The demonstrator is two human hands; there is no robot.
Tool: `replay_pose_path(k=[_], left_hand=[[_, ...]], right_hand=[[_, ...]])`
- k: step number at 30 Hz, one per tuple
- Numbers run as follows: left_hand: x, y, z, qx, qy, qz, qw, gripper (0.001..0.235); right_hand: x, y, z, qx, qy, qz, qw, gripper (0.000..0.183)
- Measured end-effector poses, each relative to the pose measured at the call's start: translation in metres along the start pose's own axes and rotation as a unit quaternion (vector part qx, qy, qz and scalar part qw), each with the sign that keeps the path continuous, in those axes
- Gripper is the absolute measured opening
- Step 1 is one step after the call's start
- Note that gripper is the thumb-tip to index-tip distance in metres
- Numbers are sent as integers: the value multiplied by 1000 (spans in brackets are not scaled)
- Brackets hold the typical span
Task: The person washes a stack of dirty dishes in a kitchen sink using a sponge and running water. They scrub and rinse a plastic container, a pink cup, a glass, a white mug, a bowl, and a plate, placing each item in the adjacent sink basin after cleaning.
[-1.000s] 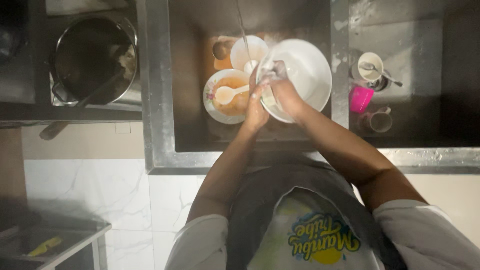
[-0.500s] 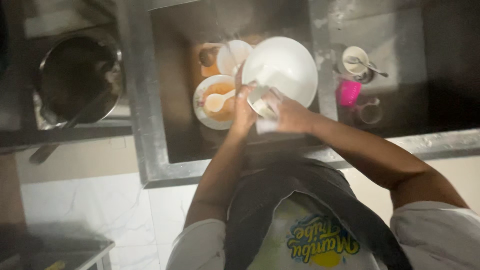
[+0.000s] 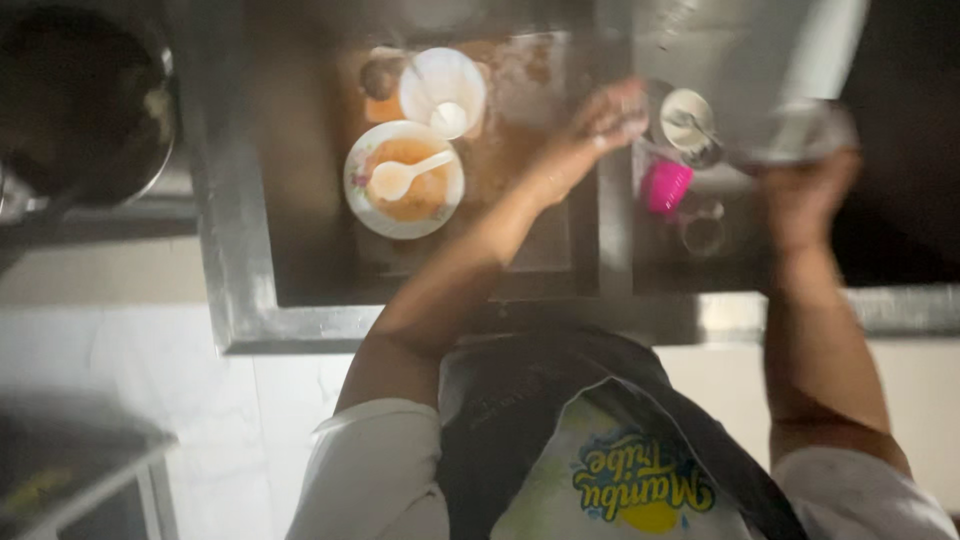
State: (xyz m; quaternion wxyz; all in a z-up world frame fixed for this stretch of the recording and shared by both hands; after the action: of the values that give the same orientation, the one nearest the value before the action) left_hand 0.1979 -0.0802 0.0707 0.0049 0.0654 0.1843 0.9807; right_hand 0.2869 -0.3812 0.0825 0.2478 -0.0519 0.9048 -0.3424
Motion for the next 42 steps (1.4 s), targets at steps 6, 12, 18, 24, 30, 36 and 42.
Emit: replay_pose_path(k=[6, 12, 18, 24, 30, 36, 42], left_hand=[[80, -104, -140, -163, -289, 97, 938, 65], [138, -217, -166, -645, -100, 37, 757, 77], [92, -313, -211, -617, -208, 229, 724, 25], [16, -332, -237, -711, -205, 214, 638, 23], [-9, -339, -253, -766, -123, 212, 595, 26], [9, -337, -243, -748, -55, 212, 626, 24], [31, -337, -237, -587, -82, 244, 768, 24]], right_hand=[[-48, -15, 159, 200, 135, -36, 970, 70], [-16, 23, 185, 359, 291, -149, 874, 68], [22, 61, 180, 429, 376, -212, 794, 66], [49, 86, 198, 459, 347, -260, 775, 65], [10, 96, 190, 441, 222, -343, 799, 30], [-154, 104, -87, 67, -134, -196, 969, 34], [-300, 289, -134, 398, -240, -256, 848, 38]])
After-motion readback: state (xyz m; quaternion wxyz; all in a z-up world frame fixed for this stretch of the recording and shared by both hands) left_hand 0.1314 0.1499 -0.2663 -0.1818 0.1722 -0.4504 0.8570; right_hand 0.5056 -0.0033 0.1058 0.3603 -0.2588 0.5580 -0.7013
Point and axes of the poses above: each hand's wrist, its own x-axis away from the middle knuckle, its own y-axis out of the palm, z = x × y, the point moved 9 cm from there along -x, towards the middle knuckle, and after that the axes turned 3 degrees about z, right-handed, at the moved point
